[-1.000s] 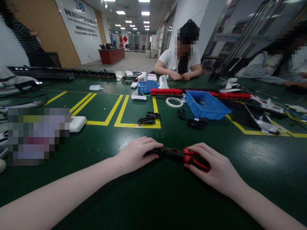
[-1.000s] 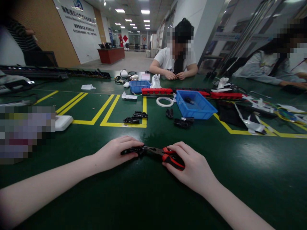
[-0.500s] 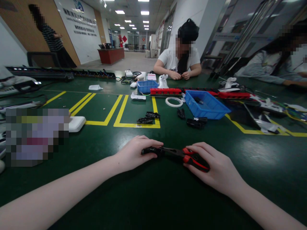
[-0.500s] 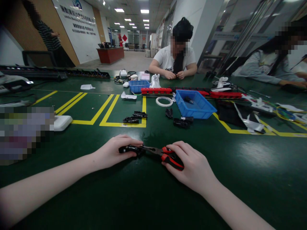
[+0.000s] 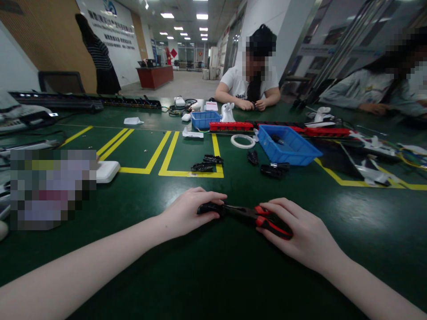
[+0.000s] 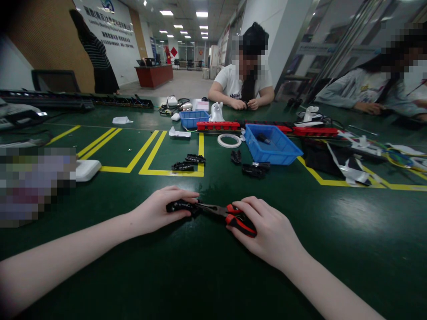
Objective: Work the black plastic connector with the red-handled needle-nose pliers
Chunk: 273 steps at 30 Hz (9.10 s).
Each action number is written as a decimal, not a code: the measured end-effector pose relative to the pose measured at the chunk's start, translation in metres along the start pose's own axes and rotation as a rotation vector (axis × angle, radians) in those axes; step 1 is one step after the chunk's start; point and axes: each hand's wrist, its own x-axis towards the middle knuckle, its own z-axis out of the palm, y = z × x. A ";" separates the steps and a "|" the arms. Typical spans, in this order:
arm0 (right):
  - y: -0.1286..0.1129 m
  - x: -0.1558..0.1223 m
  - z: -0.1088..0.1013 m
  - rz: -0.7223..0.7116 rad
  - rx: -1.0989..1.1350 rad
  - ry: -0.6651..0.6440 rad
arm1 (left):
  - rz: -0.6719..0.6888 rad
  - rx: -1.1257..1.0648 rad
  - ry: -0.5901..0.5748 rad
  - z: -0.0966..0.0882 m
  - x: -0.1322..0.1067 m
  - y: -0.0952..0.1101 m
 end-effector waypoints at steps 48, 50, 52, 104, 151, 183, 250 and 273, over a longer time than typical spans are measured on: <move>0.003 -0.004 0.010 0.045 0.092 -0.016 | 0.066 -0.028 -0.025 -0.001 0.001 0.001; 0.004 -0.004 0.010 0.043 0.090 -0.015 | 0.073 -0.035 -0.025 -0.001 0.001 0.000; 0.004 -0.004 0.010 0.044 0.091 -0.020 | 0.076 -0.040 -0.026 -0.001 0.001 0.000; 0.002 0.001 0.001 -0.092 -0.084 0.029 | 0.122 0.181 -0.026 0.004 -0.003 0.005; 0.005 0.002 -0.002 -0.244 -0.217 0.098 | 0.140 0.094 -0.077 0.000 -0.004 0.005; 0.003 0.004 -0.002 -0.182 -0.120 0.065 | 0.174 0.095 -0.092 0.002 -0.004 0.001; 0.006 0.002 -0.006 -0.251 -0.236 0.080 | 0.184 0.103 -0.061 0.002 -0.004 0.004; 0.008 0.004 -0.004 -0.265 -0.267 0.085 | 0.209 0.133 -0.042 0.003 -0.001 0.001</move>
